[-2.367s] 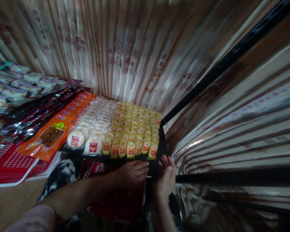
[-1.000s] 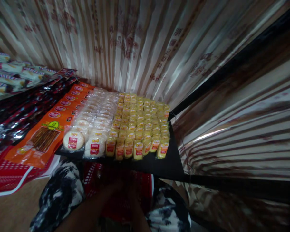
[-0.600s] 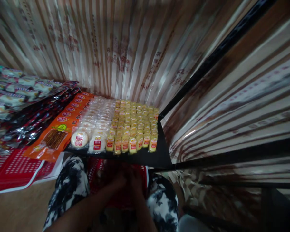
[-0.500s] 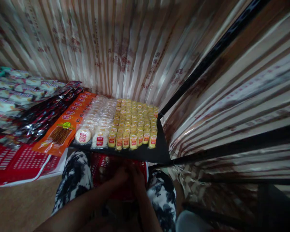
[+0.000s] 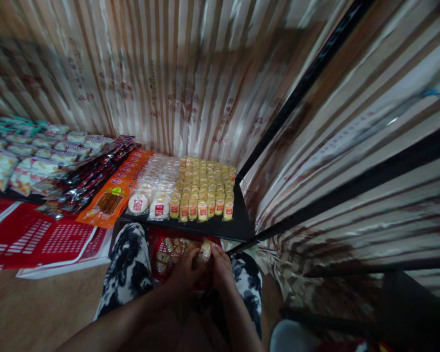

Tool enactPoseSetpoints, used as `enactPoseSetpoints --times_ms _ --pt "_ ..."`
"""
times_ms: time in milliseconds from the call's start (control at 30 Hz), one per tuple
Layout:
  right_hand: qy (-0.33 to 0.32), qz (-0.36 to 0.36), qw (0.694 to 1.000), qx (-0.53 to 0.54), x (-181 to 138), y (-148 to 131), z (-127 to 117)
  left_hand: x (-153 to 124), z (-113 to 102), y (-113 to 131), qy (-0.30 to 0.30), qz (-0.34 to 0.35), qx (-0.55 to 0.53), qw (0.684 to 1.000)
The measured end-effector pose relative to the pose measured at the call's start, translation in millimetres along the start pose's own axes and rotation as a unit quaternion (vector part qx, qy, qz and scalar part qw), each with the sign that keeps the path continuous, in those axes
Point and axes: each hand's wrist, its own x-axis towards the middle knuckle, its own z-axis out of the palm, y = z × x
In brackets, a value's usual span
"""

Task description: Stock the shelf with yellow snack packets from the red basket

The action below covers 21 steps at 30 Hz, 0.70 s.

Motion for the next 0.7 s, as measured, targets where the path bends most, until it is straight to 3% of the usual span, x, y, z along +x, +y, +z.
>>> enactPoseSetpoints --times_ms 233,467,633,700 --pt "0.023 0.043 0.997 0.055 0 -23 0 -13 0 34 0.011 0.102 0.102 0.990" --pt "0.029 0.039 0.992 0.116 -3 -35 1 -10 11 39 0.034 0.079 0.166 0.982" --pt "0.014 0.031 0.990 0.137 -3 -48 -4 3 12 42 0.063 0.086 0.060 0.992" --pt "0.008 0.024 0.991 0.132 0 -51 -8 12 10 41 0.039 0.027 -0.066 0.997"
